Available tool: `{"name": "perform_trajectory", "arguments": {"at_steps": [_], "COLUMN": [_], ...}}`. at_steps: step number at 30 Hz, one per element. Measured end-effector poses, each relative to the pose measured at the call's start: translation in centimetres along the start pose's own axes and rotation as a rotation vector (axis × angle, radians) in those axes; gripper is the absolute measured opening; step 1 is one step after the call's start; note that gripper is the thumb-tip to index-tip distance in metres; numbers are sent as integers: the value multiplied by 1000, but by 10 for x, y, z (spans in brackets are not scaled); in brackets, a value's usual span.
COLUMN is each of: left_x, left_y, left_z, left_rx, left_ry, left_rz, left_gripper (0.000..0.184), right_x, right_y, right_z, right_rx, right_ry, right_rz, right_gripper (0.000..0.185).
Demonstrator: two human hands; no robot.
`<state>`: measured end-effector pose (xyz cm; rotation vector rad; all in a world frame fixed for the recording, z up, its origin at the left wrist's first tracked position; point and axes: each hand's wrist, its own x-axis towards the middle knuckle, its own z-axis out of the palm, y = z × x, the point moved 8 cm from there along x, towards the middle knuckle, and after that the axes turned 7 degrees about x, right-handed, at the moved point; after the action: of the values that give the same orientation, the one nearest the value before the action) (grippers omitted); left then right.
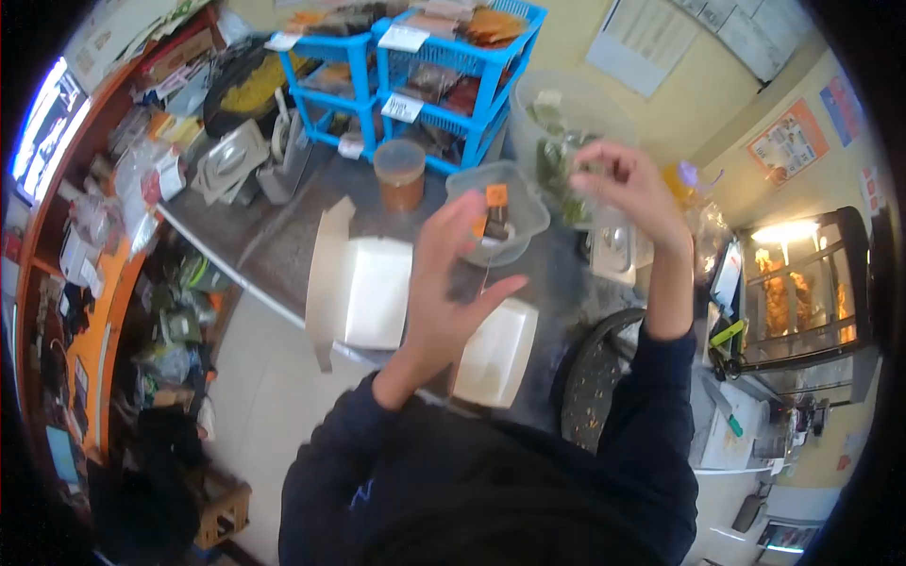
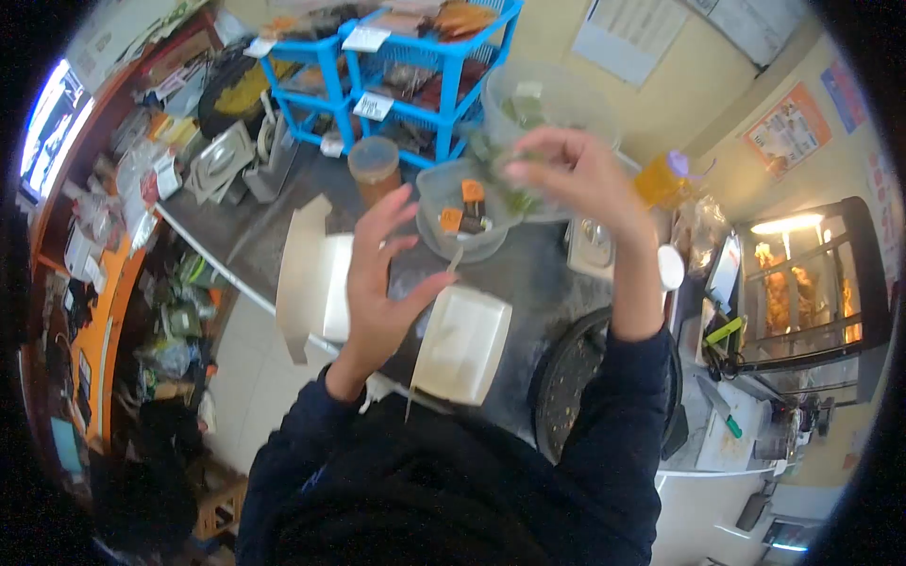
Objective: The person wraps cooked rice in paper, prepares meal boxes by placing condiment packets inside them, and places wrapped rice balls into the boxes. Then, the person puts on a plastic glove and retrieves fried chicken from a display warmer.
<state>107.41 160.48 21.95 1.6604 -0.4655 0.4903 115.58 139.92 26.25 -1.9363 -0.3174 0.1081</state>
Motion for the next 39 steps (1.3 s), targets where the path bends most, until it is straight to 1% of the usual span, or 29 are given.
{"name": "perform_trajectory", "arguments": {"at_steps": [2, 4, 5, 7, 8, 10, 12, 14, 15, 16, 17, 18, 20, 23, 25, 26, 27, 28, 29, 30, 31, 32, 34, 35, 37, 39], "left_x": [-12, -42, -57, -84, -93, -104, -108, -121, -124, -127, -133, -144, -156, -152, -137, -130, -123, -114, -105, -96, -87, -82, -76, -73, -79, -89], "left_y": [22, 14, 9, -1, -7, -38, -74, -108, -123, -141, -155, -168, -174, -145, -124, -111, -99, -83, -68, -53, -40, -33, -25, -22, -24, -29], "left_z": [10, 11, 10, -14, -29, -69, -94, -96, -93, -88, -84, -82, -79, -75, -74, -73, -69, -64, -60, -56, -55, -55, -59, -64, -81, -96], "left_rx": [275, 216, 184, 274, 316, 460, 531, 708, 792, 856, 922, 985, 825, 857, 845, 837, 820, 793, 766, 741, 687, 675, 659, 640, 666, 685], "left_ry": [-47, -151, -202, -120, -82, 116, 161, -10, -88, -230, -369, -505, -558, -516, -406, -358, -392, -395, -400, -402, -364, -327, -251, -197, -114, -34], "left_rz": [260, 273, 284, 195, 163, 57, -94, -30, 8, -79, -164, -255, -287, -126, -90, -71, -75, -46, -19, 9, 27, 33, 46, 9, -37, -121], "left_gripper": [50, 36, 30, 27, 25, 21, 18, 14, 11, 10, 9, 9, 19, 38, 54, 62, 76, 74, 72, 70, 64, 63, 61, 56, 54, 49], "right_x": [-54, -94, -108, -134, -142, -158, -170, -182, -189, -193, -193, -195, -194, -191, -151, -116, -78, -40, -5, 35, 76, 123, 226, 245, 279, 287], "right_y": [11, 34, 48, 74, 76, 81, 104, 130, 155, 173, 164, 163, 169, 180, 163, 131, 87, 43, 2, -28, -52, -61, -33, -25, -15, -17], "right_z": [63, 100, 110, 123, 123, 127, 156, 183, 197, 207, 208, 213, 221, 221, 176, 143, 109, 87, 72, 63, 58, 54, 52, 52, 47, 40], "right_rx": [63, 292, 328, 387, 238, -76, -245, -430, -412, -397, -355, -391, -466, -314, -291, -313, -287, -322, -246, -365, -361, -524, -776, -736, -660, -634], "right_ry": [-36, 82, 91, 108, 172, 302, 165, 100, 40, -20, -9, -61, -165, -285, -226, -84, 152, 291, 397, 463, 502, 582, 489, 406, 235, 269], "right_rz": [50, 71, 148, 299, 193, -34, 5, 71, 126, 175, 111, 108, 105, 112, 112, 71, -9, -142, -348, -473, -691, -852, -733, -641, -472, -595], "right_gripper": [21, 14, 13, 14, 15, 18, 24, 29, 30, 32, 28, 27, 26, 29, 28, 22, 15, 11, 12, 14, 17, 23, 24, 23, 20, 17]}}
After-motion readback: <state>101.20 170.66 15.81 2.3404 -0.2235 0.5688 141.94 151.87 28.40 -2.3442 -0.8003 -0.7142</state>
